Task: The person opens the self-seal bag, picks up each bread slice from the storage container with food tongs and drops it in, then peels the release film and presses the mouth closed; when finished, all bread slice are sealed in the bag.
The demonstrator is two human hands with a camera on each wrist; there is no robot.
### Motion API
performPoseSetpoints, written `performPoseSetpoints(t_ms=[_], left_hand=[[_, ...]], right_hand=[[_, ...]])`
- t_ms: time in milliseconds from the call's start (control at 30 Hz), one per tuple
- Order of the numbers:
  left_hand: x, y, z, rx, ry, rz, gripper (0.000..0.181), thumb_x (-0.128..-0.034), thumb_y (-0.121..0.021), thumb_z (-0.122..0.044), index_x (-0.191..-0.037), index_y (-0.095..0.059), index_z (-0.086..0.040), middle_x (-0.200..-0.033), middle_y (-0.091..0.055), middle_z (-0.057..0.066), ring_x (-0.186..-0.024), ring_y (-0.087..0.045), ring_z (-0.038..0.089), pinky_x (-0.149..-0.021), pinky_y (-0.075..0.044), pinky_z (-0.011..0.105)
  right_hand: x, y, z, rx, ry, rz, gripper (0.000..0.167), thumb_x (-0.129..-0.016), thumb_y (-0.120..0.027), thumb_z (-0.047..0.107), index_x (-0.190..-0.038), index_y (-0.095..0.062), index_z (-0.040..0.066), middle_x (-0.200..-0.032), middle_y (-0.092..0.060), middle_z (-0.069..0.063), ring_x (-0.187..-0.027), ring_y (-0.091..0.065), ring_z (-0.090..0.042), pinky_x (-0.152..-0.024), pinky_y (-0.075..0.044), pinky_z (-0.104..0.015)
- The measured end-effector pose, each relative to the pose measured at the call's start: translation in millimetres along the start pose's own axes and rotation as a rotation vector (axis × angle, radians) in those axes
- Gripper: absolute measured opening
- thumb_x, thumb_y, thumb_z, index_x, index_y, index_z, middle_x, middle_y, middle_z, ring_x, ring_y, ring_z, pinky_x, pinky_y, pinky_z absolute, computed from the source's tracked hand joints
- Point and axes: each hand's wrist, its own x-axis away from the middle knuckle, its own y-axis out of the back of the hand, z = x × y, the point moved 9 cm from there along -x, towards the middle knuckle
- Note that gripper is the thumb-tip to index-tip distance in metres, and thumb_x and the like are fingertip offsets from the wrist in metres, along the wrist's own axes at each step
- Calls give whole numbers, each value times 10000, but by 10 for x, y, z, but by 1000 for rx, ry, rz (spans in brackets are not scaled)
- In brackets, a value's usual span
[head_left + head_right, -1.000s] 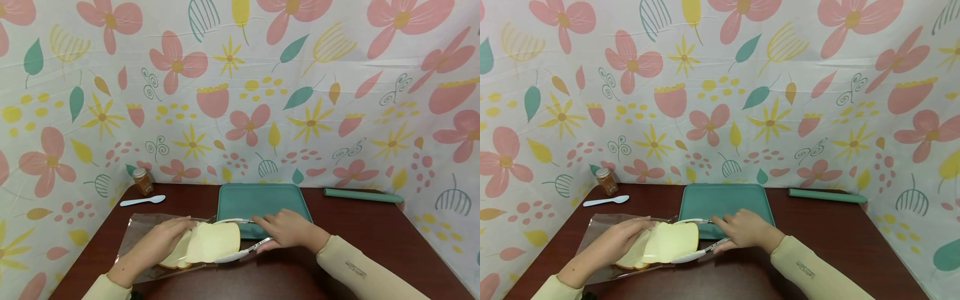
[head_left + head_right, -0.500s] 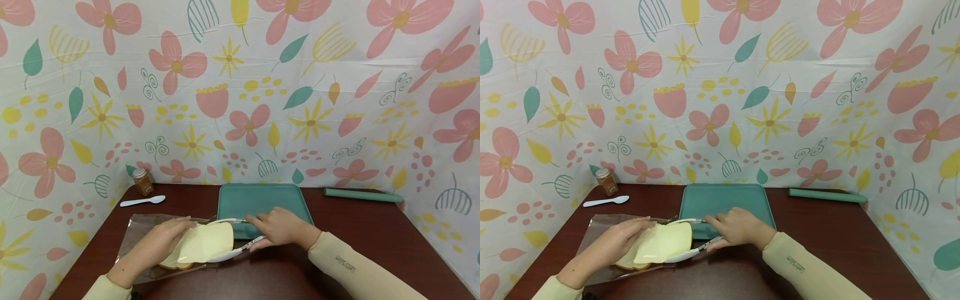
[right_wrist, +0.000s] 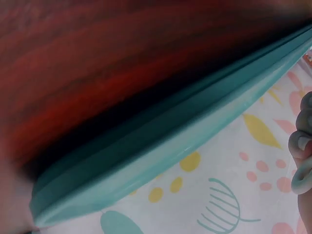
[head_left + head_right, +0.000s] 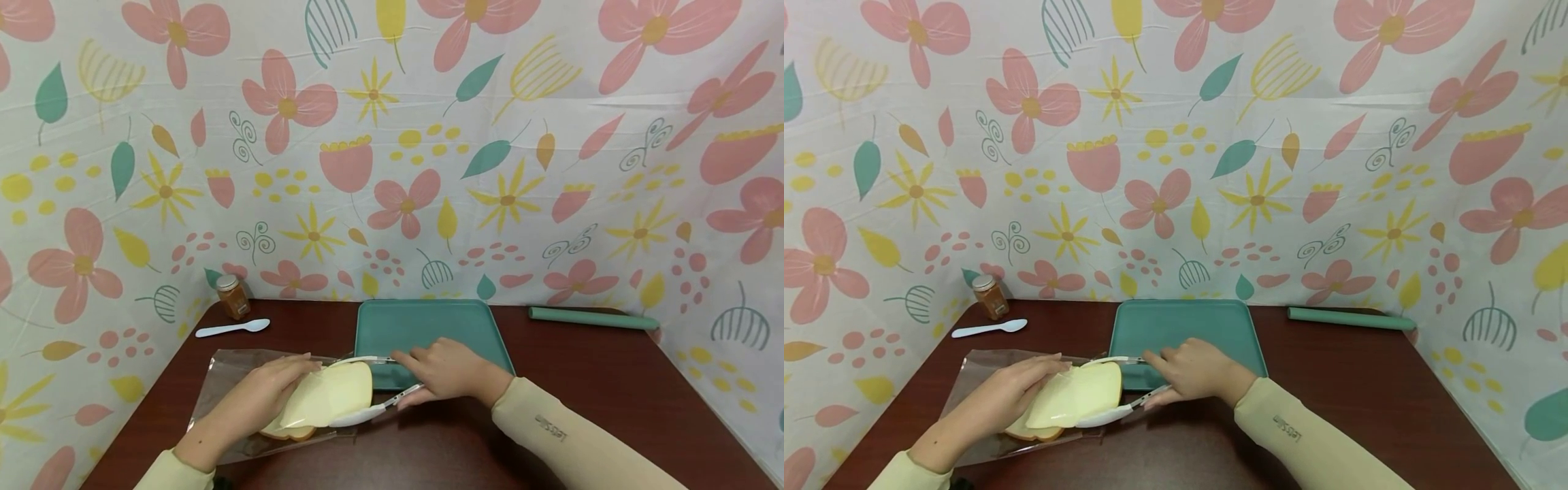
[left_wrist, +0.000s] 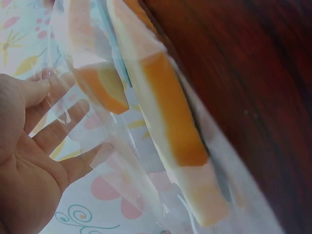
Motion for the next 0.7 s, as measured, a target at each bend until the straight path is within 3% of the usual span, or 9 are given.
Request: performPoseSetpoints(t_ms=[367, 533, 700], left_hand=[[14, -32, 37, -4, 32, 33, 293, -1052, -661, -74, -1320, -743, -162, -1365, -756, 17, -1297, -716, 273, -1037, -626, 464], [18, -45, 56, -6, 63, 52, 292, -1064, -651, -101, -1333, -740, -173, -1388, -746, 10, -1314, -708, 260, -1060, -616, 463], [18, -11, 19, -14, 29, 11, 295, -1048, -669, -77, -1312, -747, -183, -1366, -757, 0, -1292, -720, 261, -1047, -620, 469]], right_hand=[[-49, -108, 67, 0, -29, 5, 812, -979, -532, 797, -1384, -638, 101, -749, -637, 95, -423, -258, -10, -413, -187, -182], [-89, -130, 103, -14, -50, 45, 807, -973, -565, 780, -1407, -630, 102, -768, -655, 93, -423, -266, -7, -408, -208, -181], [-146, -113, 124, -6, -76, 76, 809, -964, -584, 776, -1420, -624, 110, -779, -671, 85, -419, -314, -24, -396, -240, -199]])
